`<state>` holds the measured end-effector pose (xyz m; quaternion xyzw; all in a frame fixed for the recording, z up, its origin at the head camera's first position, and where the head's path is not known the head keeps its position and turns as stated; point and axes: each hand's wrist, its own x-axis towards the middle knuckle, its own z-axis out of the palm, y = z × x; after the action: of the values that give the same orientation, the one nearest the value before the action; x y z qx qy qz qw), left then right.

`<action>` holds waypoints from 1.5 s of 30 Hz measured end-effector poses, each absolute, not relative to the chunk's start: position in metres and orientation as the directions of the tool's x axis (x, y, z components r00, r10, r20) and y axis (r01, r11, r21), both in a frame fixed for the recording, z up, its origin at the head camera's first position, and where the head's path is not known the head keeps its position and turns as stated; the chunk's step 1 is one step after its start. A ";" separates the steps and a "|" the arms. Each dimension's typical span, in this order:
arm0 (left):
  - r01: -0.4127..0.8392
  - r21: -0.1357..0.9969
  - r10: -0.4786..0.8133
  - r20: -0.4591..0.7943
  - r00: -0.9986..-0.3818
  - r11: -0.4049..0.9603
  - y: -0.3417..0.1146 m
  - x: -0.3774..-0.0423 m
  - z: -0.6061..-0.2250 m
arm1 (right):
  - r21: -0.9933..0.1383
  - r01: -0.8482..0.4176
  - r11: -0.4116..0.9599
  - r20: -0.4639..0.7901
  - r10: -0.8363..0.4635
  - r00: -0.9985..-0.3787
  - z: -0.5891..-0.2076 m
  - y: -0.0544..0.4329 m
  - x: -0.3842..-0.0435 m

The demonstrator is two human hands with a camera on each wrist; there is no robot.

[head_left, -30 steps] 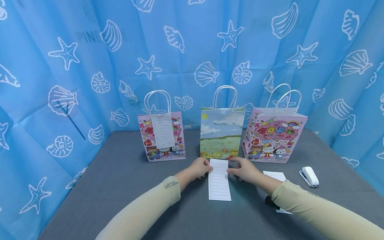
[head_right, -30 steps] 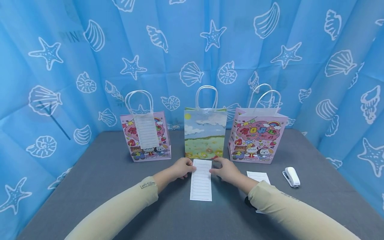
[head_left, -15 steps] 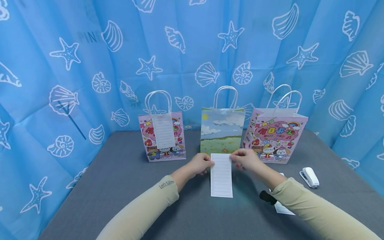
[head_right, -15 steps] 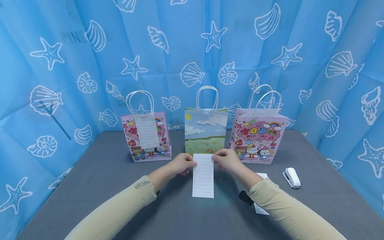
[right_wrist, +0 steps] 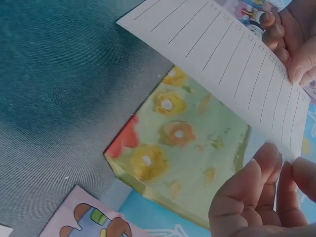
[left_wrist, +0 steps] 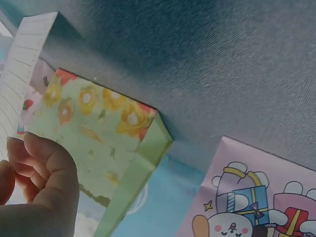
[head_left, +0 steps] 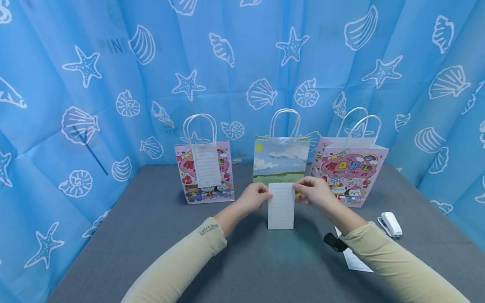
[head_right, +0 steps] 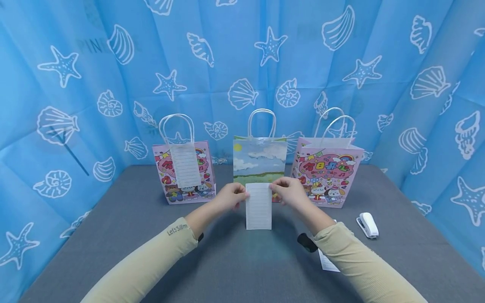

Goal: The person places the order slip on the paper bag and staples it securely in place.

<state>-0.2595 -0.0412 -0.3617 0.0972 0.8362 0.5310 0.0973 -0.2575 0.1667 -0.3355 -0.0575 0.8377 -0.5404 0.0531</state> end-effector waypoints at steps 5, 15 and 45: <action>0.078 0.913 0.257 -0.030 -0.966 0.400 -0.041 -0.259 -0.352 | -0.911 -0.063 0.407 0.004 -0.144 -0.990 -0.331 0.167 -0.258; 0.119 0.921 0.215 0.040 -0.976 0.370 -0.037 -0.263 -0.339 | -0.902 -0.110 0.417 0.071 -0.107 -0.992 -0.319 0.166 -0.261; 0.131 0.943 0.116 0.099 -0.988 0.307 -0.035 -0.286 -0.306 | -0.933 -0.145 0.328 0.132 -0.062 -0.989 -0.294 0.160 -0.282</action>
<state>-0.2860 -0.0352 -0.3062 0.0762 0.8084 0.5837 -0.0064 -0.2819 0.1599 -0.2940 -0.0634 0.8142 -0.5760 -0.0361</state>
